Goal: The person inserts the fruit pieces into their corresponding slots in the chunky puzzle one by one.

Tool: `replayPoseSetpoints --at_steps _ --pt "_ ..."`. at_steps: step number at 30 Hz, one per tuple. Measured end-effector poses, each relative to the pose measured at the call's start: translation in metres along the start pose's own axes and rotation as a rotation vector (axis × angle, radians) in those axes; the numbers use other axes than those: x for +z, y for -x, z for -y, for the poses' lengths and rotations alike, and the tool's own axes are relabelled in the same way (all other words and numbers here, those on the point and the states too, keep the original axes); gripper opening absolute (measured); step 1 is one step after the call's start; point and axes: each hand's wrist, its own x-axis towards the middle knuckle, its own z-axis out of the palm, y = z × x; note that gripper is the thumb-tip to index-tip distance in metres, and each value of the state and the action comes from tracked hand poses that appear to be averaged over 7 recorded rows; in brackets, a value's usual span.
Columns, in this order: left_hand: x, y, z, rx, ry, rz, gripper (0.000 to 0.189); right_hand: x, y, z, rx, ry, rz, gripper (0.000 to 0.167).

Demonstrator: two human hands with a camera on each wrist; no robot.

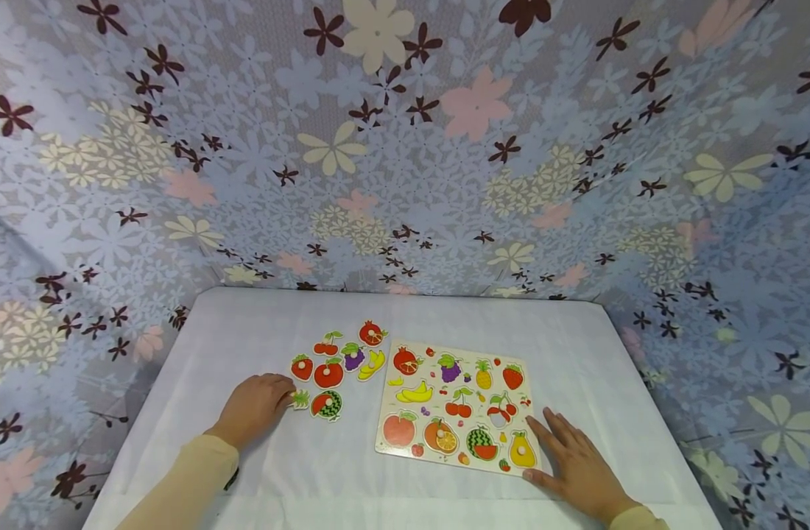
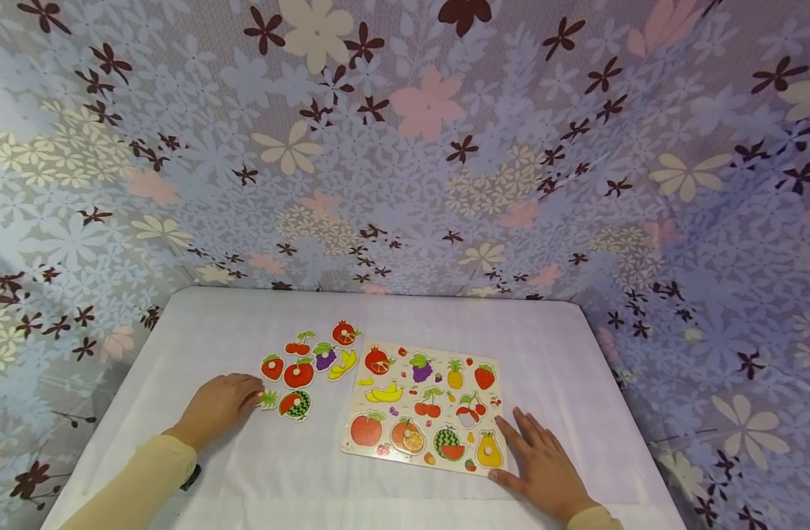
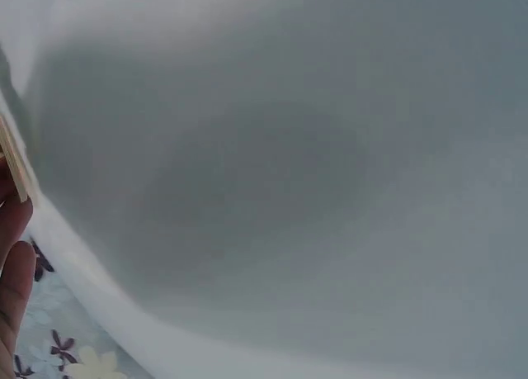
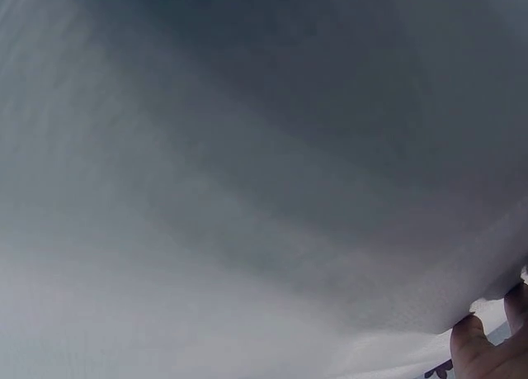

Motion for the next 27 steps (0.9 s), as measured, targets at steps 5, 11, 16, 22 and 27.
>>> replayPoseSetpoints --at_steps 5,11,16,22,27 --pt "-0.004 -0.013 -0.017 0.000 0.051 -0.005 0.017 0.000 0.003 -0.004 0.000 -0.005 -0.017 0.097" --pt "-0.002 -0.035 -0.047 0.003 0.088 -0.016 0.018 0.000 0.006 -0.007 0.015 -0.020 0.005 0.097" --pt "0.004 -0.057 -0.079 0.022 0.126 -0.050 0.018 -0.001 0.007 -0.008 0.017 -0.017 -0.001 0.096" --pt "0.018 -0.082 -0.121 0.014 0.183 -0.040 0.018 -0.001 0.006 -0.005 0.011 -0.017 -0.006 0.096" --pt "0.032 -0.103 -0.156 0.004 0.242 -0.061 0.018 -0.002 0.004 -0.003 0.008 -0.016 0.000 0.096"
